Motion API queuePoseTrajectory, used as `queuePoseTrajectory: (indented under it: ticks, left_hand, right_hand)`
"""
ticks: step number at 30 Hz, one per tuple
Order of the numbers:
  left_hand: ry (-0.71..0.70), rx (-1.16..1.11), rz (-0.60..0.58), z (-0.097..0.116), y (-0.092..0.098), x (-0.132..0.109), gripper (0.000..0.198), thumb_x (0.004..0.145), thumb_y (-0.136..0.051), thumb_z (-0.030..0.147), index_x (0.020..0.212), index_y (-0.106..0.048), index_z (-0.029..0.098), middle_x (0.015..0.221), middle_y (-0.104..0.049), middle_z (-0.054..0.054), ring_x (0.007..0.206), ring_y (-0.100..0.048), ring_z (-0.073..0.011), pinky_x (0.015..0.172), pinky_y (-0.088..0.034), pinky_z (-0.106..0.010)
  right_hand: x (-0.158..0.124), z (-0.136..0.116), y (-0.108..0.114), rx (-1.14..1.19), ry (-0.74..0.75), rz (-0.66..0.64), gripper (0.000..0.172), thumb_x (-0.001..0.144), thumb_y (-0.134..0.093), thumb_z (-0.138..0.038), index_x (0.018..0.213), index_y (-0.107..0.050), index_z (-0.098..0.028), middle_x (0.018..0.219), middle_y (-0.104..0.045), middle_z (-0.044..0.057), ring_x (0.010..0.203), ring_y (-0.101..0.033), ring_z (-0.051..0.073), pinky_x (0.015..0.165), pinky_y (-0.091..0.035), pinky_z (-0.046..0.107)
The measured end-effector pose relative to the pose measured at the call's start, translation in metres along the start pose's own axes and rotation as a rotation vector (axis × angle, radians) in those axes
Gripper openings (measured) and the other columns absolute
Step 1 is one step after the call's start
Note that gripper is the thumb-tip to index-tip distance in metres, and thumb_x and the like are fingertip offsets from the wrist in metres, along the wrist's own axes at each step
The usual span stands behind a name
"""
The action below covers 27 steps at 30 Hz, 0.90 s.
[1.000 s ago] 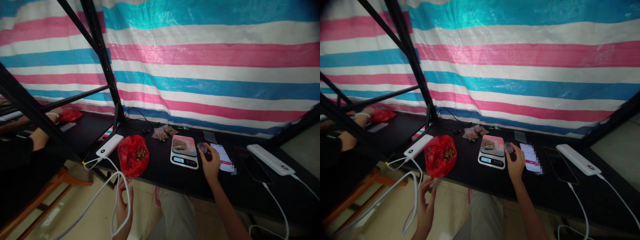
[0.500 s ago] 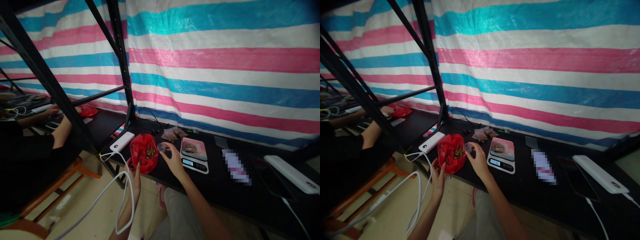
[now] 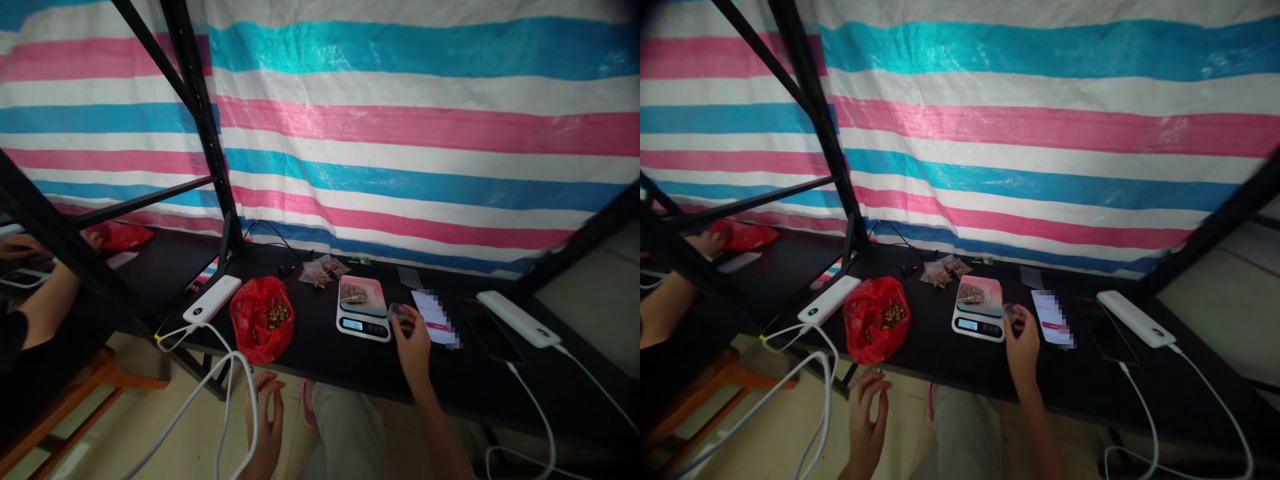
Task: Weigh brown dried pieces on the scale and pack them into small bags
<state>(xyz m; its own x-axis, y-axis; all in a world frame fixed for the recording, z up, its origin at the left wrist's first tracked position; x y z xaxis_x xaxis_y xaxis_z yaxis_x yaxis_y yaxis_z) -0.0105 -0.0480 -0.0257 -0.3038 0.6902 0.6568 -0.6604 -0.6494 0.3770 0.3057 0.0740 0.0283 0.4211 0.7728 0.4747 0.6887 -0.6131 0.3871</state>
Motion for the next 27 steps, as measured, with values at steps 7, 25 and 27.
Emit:
queuePoseTrajectory:
  ticks: [7, 25, 27]
  left_hand:
    - [-0.168, -0.154, -0.435, 0.048, -0.063, 0.062, 0.023, 0.082, -0.039, 0.008, 0.085, -0.058, 0.02, 0.1, -0.053, -0.006, 0.098, -0.049, -0.0178, 0.084, -0.042, -0.033]
    - [-0.02, -0.246, -0.308, 0.024, -0.119, 0.133, 0.023, 0.081, -0.039, 0.011, 0.074, -0.059, 0.018, 0.088, -0.056, -0.005, 0.09, -0.052, -0.0178, 0.082, -0.04, -0.033]
    - [-0.015, -0.259, -0.313, 0.025, -0.119, 0.134, 0.023, 0.082, -0.039, 0.012, 0.074, -0.059, 0.018, 0.087, -0.056, -0.005, 0.09, -0.052, -0.0178, 0.083, -0.04, -0.033]
  right_hand:
    - [0.029, 0.035, -0.001, -0.152, 0.067, -0.032, 0.052, 0.078, -0.048, -0.038, 0.122, -0.041, -0.01, 0.11, -0.051, 0.017, 0.099, -0.051, 0.026, 0.086, -0.042, 0.044]
    - [0.034, -0.032, -0.046, -0.352, -0.126, -0.311, 0.026, 0.08, -0.05, -0.041, 0.091, -0.064, -0.022, 0.068, -0.066, 0.004, 0.068, -0.061, 0.019, 0.056, -0.036, 0.025]
    - [0.033, -0.038, -0.05, -0.26, -0.032, -0.318, 0.022, 0.081, -0.049, -0.037, 0.081, -0.064, -0.022, 0.066, -0.066, 0.002, 0.06, -0.059, 0.017, 0.054, -0.037, 0.025]
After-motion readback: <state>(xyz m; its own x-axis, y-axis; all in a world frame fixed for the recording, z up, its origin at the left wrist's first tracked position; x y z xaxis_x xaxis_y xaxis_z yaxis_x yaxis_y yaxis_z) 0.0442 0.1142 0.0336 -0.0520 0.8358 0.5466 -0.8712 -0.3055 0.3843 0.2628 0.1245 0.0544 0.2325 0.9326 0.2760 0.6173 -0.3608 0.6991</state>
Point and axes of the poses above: each hand's wrist, its own x-axis towards the middle knuckle, its own y-axis out of the back of the hand, z = x × y, the point moved 3 cm from there along x, towards the middle knuckle
